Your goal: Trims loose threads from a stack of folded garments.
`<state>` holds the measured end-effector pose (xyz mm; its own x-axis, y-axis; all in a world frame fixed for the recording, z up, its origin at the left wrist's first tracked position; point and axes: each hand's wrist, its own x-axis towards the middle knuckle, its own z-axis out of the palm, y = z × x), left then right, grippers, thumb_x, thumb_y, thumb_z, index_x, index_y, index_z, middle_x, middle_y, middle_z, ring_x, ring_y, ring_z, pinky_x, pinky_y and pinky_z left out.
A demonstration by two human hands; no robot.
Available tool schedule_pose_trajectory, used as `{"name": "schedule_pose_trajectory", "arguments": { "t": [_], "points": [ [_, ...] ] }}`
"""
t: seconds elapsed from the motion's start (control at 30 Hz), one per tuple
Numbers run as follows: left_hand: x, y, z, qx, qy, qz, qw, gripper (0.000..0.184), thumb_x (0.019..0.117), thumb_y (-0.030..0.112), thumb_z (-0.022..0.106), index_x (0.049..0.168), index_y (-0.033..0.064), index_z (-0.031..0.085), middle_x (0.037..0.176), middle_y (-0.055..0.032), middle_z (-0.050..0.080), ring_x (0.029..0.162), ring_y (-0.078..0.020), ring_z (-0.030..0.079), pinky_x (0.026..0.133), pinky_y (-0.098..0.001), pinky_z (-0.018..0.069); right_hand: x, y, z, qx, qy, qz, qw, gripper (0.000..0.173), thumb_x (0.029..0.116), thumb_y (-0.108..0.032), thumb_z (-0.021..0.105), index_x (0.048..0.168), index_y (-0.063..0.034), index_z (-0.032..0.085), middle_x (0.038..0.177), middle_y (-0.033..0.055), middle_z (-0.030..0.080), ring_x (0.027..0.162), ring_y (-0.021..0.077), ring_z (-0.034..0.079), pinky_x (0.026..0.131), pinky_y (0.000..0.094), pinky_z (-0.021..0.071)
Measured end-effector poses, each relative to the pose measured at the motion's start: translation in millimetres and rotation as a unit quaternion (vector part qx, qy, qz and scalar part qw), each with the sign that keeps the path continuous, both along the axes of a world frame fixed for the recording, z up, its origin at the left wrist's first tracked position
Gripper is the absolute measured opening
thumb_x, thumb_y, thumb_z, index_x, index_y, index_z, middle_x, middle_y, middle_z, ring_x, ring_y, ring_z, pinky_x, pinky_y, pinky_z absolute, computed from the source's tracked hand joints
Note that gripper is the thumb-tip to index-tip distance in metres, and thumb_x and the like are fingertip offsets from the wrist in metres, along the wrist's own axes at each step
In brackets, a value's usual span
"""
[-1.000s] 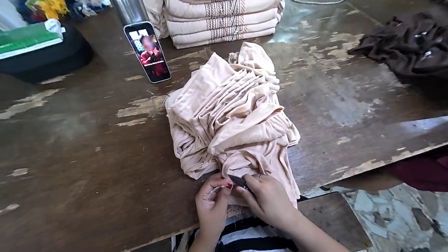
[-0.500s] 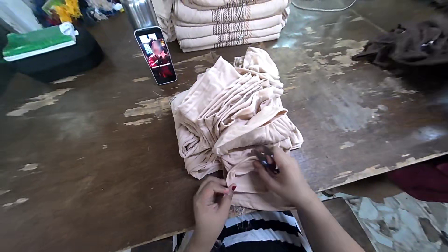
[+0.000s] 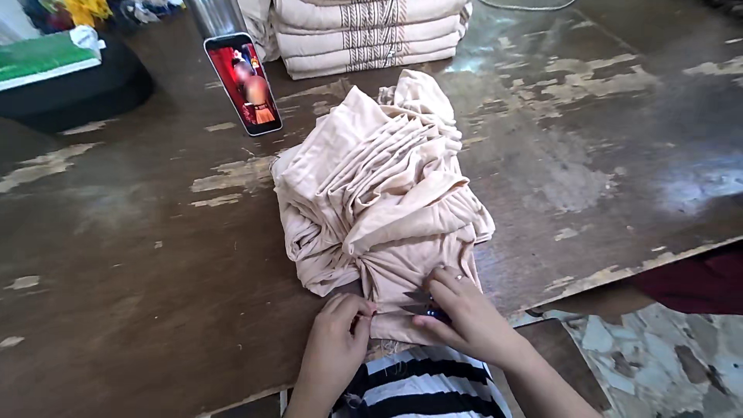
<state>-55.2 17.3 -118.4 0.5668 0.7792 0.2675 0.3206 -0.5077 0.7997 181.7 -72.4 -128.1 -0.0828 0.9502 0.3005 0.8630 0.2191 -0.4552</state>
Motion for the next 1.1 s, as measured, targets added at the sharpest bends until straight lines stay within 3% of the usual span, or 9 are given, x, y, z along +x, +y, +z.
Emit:
{"name": "schedule_pose_trajectory", "arguments": {
  "t": [0.13, 0.33, 0.93, 1.1],
  "points": [
    [3, -3, -3, -0.023, -0.002, -0.021, 1.000, 0.009, 0.0878, 0.001, 0.059, 0.094, 0.0045, 0.065, 0.102, -0.0058, 0.071, 0.094, -0.0071, 0.068, 0.079, -0.0202, 0.0570, -7, 2, 0, -0.007, -0.085, 0.001, 0.996, 0.058, 0.1025, -0.061, 0.040, 0.088, -0.0125, 0.067, 0.094, 0.0092, 0.064, 0.090, 0.0313, 0.063, 0.069, 0.0457, 0.0515],
    [5, -5, -2, -0.030, -0.021, -0.029, 0.999, 0.008, 0.0892, 0.001, 0.059, 0.096, 0.0038, 0.062, 0.103, -0.0063, 0.069, 0.089, -0.0046, 0.066, 0.074, -0.0169, 0.0553, -15, 5, 1, -0.007, -0.129, -0.013, 0.992, 0.056, 0.1031, -0.058, 0.038, 0.086, -0.0143, 0.068, 0.095, 0.0088, 0.066, 0.090, 0.0316, 0.064, 0.067, 0.0455, 0.0503],
    [4, -4, -3, -0.051, -0.058, -0.035, 0.996, 0.006, 0.0906, 0.002, 0.057, 0.096, 0.0025, 0.059, 0.102, -0.0074, 0.068, 0.087, -0.0028, 0.065, 0.070, -0.0147, 0.0541, -20, 11, 2, -0.023, -0.129, -0.031, 0.991, 0.056, 0.1032, -0.056, 0.040, 0.082, -0.0129, 0.069, 0.091, 0.0093, 0.066, 0.088, 0.0321, 0.065, 0.066, 0.0455, 0.0505],
    [14, -3, -2, -0.077, -0.037, 0.076, 0.993, 0.014, 0.0926, 0.010, 0.064, 0.103, 0.0009, 0.065, 0.094, -0.0037, 0.070, 0.076, -0.0008, 0.064, 0.067, -0.0158, 0.0544, -15, 8, 1, -0.028, -0.084, -0.009, 0.996, 0.058, 0.1026, -0.059, 0.037, 0.088, -0.0110, 0.068, 0.095, 0.0101, 0.065, 0.091, 0.0324, 0.064, 0.069, 0.0462, 0.0508]
  ]
}}
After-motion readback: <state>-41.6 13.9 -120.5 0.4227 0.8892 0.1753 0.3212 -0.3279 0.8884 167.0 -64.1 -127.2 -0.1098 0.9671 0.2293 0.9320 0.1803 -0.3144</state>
